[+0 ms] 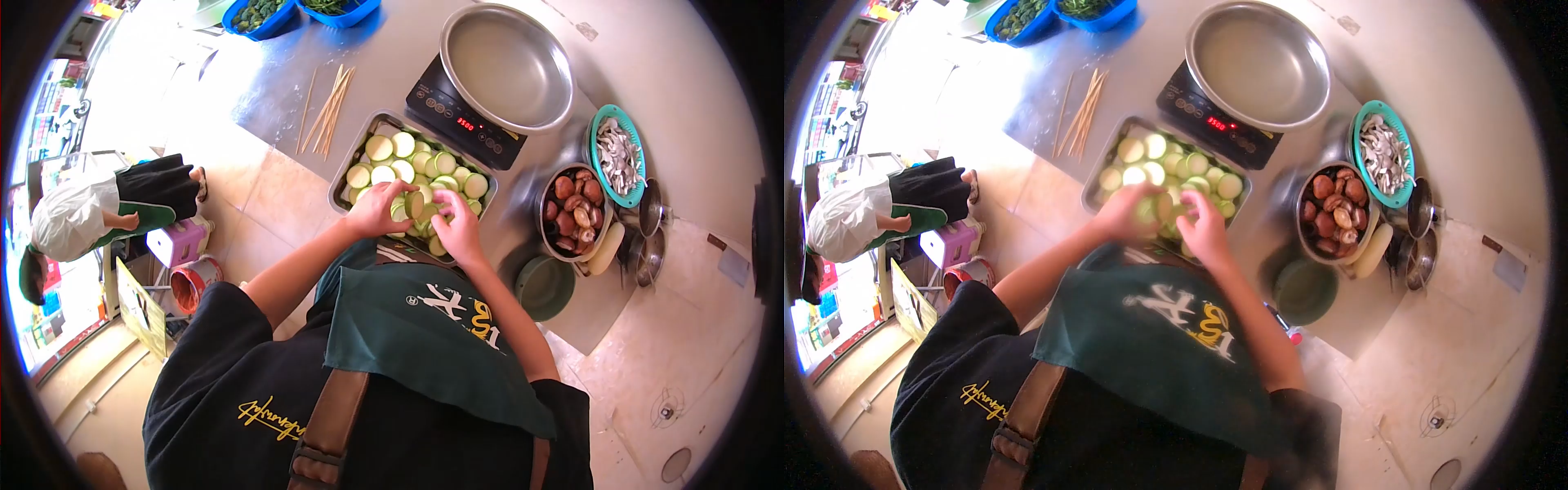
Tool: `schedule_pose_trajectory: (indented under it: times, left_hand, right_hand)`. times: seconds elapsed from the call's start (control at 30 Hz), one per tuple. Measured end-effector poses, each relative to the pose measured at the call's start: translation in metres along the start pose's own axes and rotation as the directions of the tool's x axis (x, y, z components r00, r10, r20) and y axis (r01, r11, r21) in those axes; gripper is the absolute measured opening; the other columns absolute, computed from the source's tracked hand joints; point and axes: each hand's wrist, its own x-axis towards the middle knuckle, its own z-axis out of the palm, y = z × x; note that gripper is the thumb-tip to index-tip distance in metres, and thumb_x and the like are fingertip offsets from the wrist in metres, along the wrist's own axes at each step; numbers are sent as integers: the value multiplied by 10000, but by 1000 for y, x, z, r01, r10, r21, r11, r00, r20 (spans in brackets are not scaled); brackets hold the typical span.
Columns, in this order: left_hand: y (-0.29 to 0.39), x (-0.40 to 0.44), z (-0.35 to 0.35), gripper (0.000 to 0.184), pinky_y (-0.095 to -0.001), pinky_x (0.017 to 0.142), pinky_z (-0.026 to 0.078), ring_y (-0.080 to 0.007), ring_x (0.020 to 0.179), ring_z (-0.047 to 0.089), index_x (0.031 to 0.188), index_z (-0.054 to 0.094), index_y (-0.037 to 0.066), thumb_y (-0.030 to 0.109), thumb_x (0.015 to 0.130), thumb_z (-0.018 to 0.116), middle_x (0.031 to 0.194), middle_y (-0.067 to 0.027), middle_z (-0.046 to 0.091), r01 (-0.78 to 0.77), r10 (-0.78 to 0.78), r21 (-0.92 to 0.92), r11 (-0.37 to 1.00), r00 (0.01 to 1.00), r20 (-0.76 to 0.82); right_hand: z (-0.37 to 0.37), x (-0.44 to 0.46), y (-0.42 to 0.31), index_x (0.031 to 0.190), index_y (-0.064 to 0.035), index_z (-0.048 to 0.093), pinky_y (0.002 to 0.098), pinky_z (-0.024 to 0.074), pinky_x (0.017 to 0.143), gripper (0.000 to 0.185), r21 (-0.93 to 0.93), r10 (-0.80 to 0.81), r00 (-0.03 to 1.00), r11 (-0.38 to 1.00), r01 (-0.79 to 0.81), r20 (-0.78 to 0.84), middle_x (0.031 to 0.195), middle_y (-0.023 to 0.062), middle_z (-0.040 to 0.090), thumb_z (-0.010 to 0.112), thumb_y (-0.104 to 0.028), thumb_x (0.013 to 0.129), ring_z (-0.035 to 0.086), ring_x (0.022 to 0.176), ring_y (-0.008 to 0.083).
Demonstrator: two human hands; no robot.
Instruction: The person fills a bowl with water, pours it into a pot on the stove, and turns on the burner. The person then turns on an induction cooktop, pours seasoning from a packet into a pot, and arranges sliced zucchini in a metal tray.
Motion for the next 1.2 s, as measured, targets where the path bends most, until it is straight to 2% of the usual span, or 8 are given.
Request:
schedule_pose_trajectory:
  times: [0.1,0.2,0.43,0.63,0.7,0.73,1.0,1.2]
  left_hand:
    - [16,6,-7,509,-415,789,477,-350,852,601,1058,539,76,189,603,737,898,-145,612,-23,16,-117,993,998,-56]
    - [27,12,-10,492,-407,743,493,-347,836,605,1013,531,61,155,577,739,894,-147,606,-46,39,-122,992,998,-56]
    - [32,3,-2,495,-409,728,505,-334,856,618,1042,533,54,180,613,745,907,-155,606,48,-51,-142,989,999,-20]
    - [0,5,-10,529,-438,803,466,-347,922,569,1149,515,92,248,683,711,1039,-177,539,179,-162,103,978,975,-150]
    - [-15,7,-15,558,-449,815,446,-359,925,542,1194,496,125,281,698,698,1057,-179,491,181,-159,190,965,979,-127]
    - [-19,9,-19,568,-448,811,446,-356,919,541,1201,489,130,285,697,697,1037,-173,487,195,-184,278,941,981,-65]
    - [-35,19,-17,600,-446,850,433,-371,945,526,1231,462,135,279,692,681,1029,-169,474,205,-234,466,860,972,3]
    - [-31,31,3,622,-445,871,427,-360,985,531,1239,459,132,266,684,706,1097,-160,484,126,-173,481,867,983,54]
  right_hand:
    - [7,6,-14,1186,-40,507,298,515,713,447,13,-74,997,997,75,-7,991,92,619,605,-17,750,641,785,170]
    - [11,13,-13,1188,-41,509,305,528,699,475,207,134,982,965,-159,131,970,125,645,662,-92,740,654,780,193]
    - [17,9,14,1160,-37,513,279,527,657,409,34,130,980,990,-136,148,1009,96,607,544,20,756,648,794,165]
    - [4,7,45,1094,-90,563,342,495,708,342,176,395,917,900,-399,63,978,138,628,535,-49,755,633,797,247]
    - [-5,5,52,1099,-87,561,347,482,752,344,63,255,962,966,-250,-95,1022,147,619,523,-35,761,613,906,273]
    - [-8,6,56,1123,-74,545,263,480,594,353,-18,186,975,982,-189,-119,984,91,607,471,9,788,588,716,150]
    - [-19,17,55,1121,-104,566,281,484,651,327,-147,44,977,986,-75,-209,977,84,627,456,-46,819,588,744,155]
    - [-30,8,47,1129,-71,559,232,481,541,336,362,387,921,866,-346,-46,977,90,622,372,-45,852,526,694,103]
